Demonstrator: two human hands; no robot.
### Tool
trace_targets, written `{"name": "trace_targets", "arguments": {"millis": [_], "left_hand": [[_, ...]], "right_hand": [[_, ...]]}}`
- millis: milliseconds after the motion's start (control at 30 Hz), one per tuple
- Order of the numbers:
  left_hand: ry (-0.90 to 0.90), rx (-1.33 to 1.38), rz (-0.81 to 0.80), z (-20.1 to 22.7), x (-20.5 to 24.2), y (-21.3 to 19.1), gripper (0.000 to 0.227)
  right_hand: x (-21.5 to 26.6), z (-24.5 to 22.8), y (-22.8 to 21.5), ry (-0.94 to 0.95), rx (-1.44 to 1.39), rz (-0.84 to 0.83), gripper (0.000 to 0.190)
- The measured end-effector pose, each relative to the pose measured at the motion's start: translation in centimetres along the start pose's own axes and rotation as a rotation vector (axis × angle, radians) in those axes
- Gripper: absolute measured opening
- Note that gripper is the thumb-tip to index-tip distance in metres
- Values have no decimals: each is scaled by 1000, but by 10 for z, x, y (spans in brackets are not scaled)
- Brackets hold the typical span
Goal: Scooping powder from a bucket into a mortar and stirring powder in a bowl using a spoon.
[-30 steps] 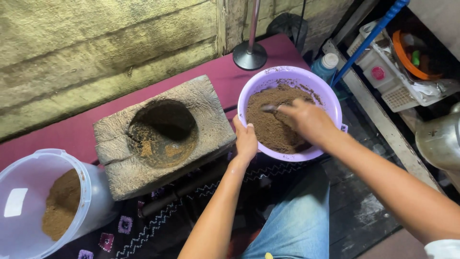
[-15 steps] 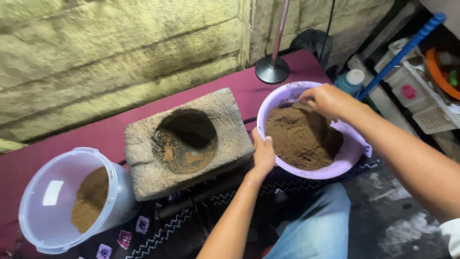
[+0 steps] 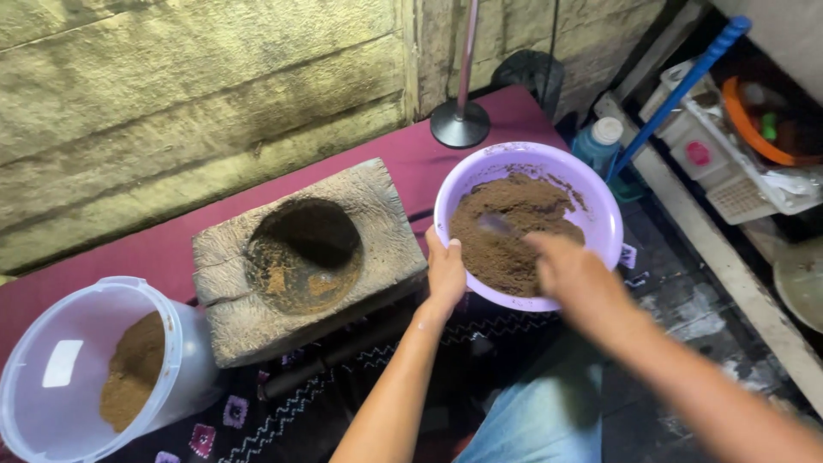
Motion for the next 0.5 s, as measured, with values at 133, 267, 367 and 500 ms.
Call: {"name": "trace_targets", "arguments": {"millis": [133,267,367,500], "left_hand": [[25,4,8,-7,-8,1,52],[31,-7,16,-7,-7,1,52],[11,-5,1,4,5,1,53],[-32,-1,-27,-7,-4,3,54]], "right_hand": [[-7,-31,58,-6,161,27,33],[-31,-9,66,62,384,77,15],[-34,15,39,21,435,134,23],[-19,10,-45,48,229,69,42]]}}
Point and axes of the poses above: each hand's wrist, its own x-axis away from the middle knuckle, its own y-axis out of the palm, z = x × y, the point moved 6 cm from there along -x, towards the middle knuckle, and after that the axes turned 14 degrees about -z, right-handed, at the moved point
